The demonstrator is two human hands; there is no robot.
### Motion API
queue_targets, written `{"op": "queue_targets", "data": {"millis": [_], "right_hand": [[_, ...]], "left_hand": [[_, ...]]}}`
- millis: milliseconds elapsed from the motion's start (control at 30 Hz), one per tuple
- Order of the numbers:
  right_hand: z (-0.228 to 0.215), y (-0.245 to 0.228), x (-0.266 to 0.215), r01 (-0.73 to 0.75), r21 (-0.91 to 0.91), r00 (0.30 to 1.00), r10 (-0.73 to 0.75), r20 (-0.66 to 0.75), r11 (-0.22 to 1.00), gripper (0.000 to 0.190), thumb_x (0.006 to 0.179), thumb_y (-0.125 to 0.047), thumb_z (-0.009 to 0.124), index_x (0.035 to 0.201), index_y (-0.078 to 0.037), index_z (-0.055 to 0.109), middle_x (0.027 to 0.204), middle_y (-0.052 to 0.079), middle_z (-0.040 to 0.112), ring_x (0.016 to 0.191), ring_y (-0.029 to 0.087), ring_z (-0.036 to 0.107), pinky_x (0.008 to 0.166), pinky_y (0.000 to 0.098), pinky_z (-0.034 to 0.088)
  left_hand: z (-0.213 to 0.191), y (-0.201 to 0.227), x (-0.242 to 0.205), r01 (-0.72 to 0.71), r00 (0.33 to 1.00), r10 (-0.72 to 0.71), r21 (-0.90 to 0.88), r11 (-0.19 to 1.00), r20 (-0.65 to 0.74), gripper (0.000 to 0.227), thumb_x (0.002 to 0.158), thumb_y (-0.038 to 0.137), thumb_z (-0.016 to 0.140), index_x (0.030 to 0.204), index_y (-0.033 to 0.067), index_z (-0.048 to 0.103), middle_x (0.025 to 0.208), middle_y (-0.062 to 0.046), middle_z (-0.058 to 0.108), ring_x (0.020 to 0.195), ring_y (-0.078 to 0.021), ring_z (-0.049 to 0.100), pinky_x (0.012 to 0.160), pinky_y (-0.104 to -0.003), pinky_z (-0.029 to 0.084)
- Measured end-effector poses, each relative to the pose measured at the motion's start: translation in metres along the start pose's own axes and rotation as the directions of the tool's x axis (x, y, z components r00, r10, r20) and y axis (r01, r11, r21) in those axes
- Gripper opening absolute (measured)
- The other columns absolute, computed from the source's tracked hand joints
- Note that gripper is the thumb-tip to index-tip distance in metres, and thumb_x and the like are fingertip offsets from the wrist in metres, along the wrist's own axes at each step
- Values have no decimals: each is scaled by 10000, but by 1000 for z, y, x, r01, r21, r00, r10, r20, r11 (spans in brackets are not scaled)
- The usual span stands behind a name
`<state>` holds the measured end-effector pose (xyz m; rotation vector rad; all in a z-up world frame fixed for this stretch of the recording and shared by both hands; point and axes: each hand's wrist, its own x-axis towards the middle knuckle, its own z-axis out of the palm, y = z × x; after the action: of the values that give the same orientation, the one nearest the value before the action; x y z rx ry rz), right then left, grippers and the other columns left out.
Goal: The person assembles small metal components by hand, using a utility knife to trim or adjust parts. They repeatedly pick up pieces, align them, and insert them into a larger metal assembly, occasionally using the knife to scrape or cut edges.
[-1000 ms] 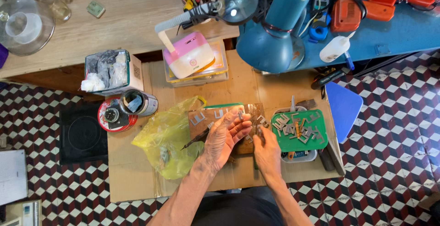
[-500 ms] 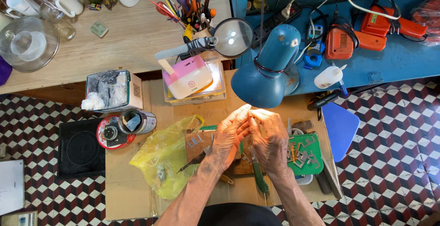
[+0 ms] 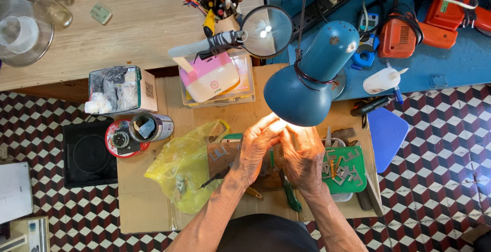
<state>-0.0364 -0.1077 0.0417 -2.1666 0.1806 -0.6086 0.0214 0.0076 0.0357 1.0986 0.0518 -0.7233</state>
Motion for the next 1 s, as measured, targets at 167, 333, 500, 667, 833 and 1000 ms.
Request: {"op": "queue_targets", "data": {"millis": [167, 333, 500, 667, 833, 1000], "right_hand": [[2, 1, -1, 3, -4, 1000, -3, -3, 1000, 206, 952, 5, 681, 1155, -27, 665, 1109, 166, 676, 1031, 336, 688, 874, 411, 539], [2, -1, -5, -67, 4, 998, 67, -16, 998, 253, 952, 4, 697, 1200, -32, 663, 1134, 153, 689, 1054, 313, 698, 903, 394, 542], [-2, 1, -5, -4, 0, 1000, 4, -24, 1000, 286, 943, 22, 708, 1216, -49, 661, 1171, 142, 680, 1106, 296, 694, 946, 375, 545], [-2, 3, -5, 38, 3, 999, -38, -34, 999, 299, 944, 25, 719, 1225, -54, 656, 1188, 132, 680, 1138, 291, 688, 984, 378, 542], [-2, 5, -6, 55, -4, 998, -55, -26, 998, 314, 941, 37, 720, 1234, -49, 652, 1186, 127, 682, 1145, 290, 683, 993, 382, 543], [-2, 5, -5, 78, 15, 997, -78, -15, 997, 317, 948, 41, 713, 1247, -43, 649, 1198, 123, 683, 1162, 285, 678, 1003, 376, 544]], "left_hand": [[-2, 2, -1, -27, 999, 27, -19, 999, 23, 532, 969, 307, 648, 1421, 32, 594, 1295, -63, 681, 1197, -135, 623, 1091, -357, 483], [-9, -6, 3, -102, 990, 104, -34, 994, 95, 559, 975, 193, 678, 1478, -7, 535, 1317, -105, 666, 1220, -149, 611, 1115, -345, 462], [-12, -17, 14, -165, 980, 172, -73, 984, 100, 618, 911, 57, 710, 1478, -13, 474, 1323, -130, 642, 1223, -171, 624, 1084, -336, 501], [-18, -22, 14, -133, 989, 135, -29, 991, 62, 580, 907, 39, 722, 1437, -52, 506, 1315, -133, 638, 1204, -161, 619, 1084, -323, 515], [-20, -23, 16, -153, 983, 156, -47, 987, 98, 595, 909, 38, 722, 1446, -47, 482, 1322, -133, 632, 1198, -161, 626, 1082, -321, 526], [-22, -23, 17, -136, 986, 139, -31, 990, 95, 600, 904, 39, 719, 1443, -45, 469, 1334, -135, 627, 1208, -160, 630, 1088, -317, 528]]}}
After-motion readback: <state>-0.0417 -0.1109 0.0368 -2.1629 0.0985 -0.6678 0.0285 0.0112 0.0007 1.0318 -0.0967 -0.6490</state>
